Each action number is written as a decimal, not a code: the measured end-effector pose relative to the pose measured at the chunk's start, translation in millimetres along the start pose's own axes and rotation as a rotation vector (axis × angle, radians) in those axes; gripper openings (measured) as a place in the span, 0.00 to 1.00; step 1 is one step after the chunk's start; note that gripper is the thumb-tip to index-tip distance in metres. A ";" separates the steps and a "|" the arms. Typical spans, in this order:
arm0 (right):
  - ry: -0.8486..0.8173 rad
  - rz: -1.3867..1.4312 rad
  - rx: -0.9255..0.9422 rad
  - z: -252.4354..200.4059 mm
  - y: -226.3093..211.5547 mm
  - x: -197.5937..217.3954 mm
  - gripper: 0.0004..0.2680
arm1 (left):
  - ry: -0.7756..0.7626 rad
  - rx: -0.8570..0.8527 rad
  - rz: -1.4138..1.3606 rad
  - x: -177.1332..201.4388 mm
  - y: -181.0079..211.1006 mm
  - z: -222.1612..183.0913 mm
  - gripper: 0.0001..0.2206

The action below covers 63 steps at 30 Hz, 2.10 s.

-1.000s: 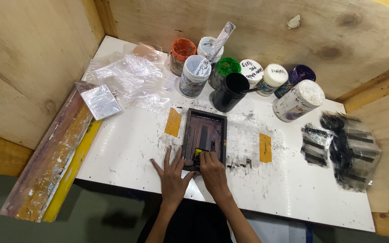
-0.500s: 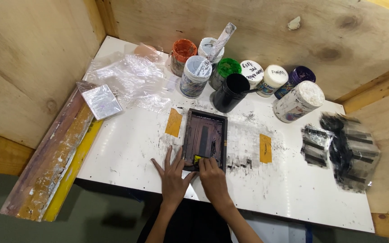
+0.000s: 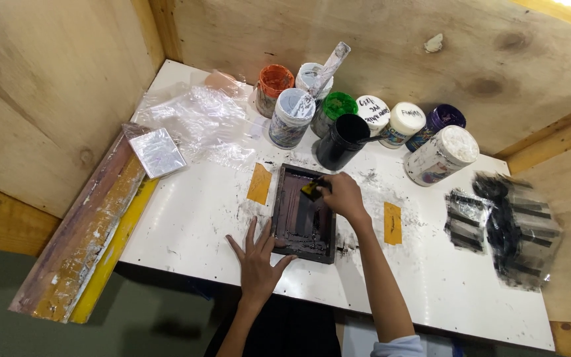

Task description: Applying black ink to a small screen printing frame using a brush and cleaning the edges.

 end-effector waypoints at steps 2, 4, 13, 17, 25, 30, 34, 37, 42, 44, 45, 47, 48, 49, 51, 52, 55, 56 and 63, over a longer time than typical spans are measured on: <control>0.056 -0.028 0.019 9.2 -2.5 0.0 0.09 | -0.002 0.002 -0.002 1.5 1.9 1.1 0.21; 0.110 -0.056 0.038 15.4 -5.9 0.8 0.08 | -0.006 0.003 -0.004 2.5 2.8 1.5 0.22; 0.325 -0.207 0.167 23.3 -22.3 -5.5 0.04 | -0.010 0.010 -0.028 2.7 3.6 2.4 0.17; 0.406 -0.290 0.230 18.0 -36.7 -6.1 0.07 | -0.020 0.018 -0.022 1.9 3.5 2.8 0.18; 0.462 -0.318 0.261 5.9 -44.4 -24.0 0.08 | -0.009 0.014 -0.022 3.1 5.3 3.5 0.18; 0.442 -0.355 0.251 1.4 -47.1 -32.8 0.12 | -0.007 0.014 -0.017 2.3 4.7 3.0 0.16; 0.433 -0.373 0.252 -3.5 -53.8 -38.1 0.15 | -0.014 0.016 -0.023 2.8 5.6 3.6 0.16; 0.426 -0.415 0.262 -13.3 -58.9 -43.6 0.14 | 0.003 0.003 -0.026 3.0 5.7 2.6 0.16; 0.453 -0.482 0.286 -36.2 -70.8 -50.3 0.12 | -0.013 0.002 0.001 1.2 4.7 2.2 0.18; 0.464 -0.504 0.270 -44.7 -74.4 -52.4 0.12 | -0.009 -0.004 0.009 1.0 4.8 1.8 0.19; 0.475 -0.527 0.254 -48.9 -75.6 -52.8 0.12 | -0.004 -0.011 0.016 1.0 5.3 2.0 0.19; 0.467 -0.532 0.262 -60.9 -80.8 -50.9 0.13 | -0.011 -0.009 0.016 0.1 3.9 1.5 0.20; 0.458 -0.537 0.270 -66.9 -83.7 -50.4 0.14 | -0.017 -0.006 0.017 -0.7 3.0 1.1 0.21; 0.458 -0.538 0.269 -72.4 -85.1 -49.3 0.14 | -0.018 -0.006 0.016 -1.0 2.5 0.7 0.21; 0.461 -0.549 0.271 -83.8 -88.7 -46.9 0.10 | -0.021 -0.015 0.027 -1.8 2.5 -0.3 0.21; 0.461 -0.550 0.271 -89.1 -88.9 -47.1 0.10 | -0.021 -0.015 0.027 -1.9 2.5 -0.6 0.21; 0.446 -0.471 0.280 -103.1 -91.0 -45.3 0.12 | -0.026 -0.006 0.025 -2.2 0.8 -0.6 0.22; 0.450 -0.483 0.283 -108.3 -93.0 -43.3 0.11 | -0.025 -0.007 0.019 -2.2 0.9 -0.7 0.21; 0.427 -0.448 0.305 -130.1 -98.6 -43.3 0.13 | -0.038 0.002 0.023 -5.3 -2.6 -2.4 0.20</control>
Point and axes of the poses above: each hand's wrist, its own z-axis towards the middle knuckle, its own x-axis out of the back of the hand, y = z × x, the point moved 10 cm from there along z, towards the middle knuckle, and after that the axes turned 15 degrees about -z, right-handed, at the moved point
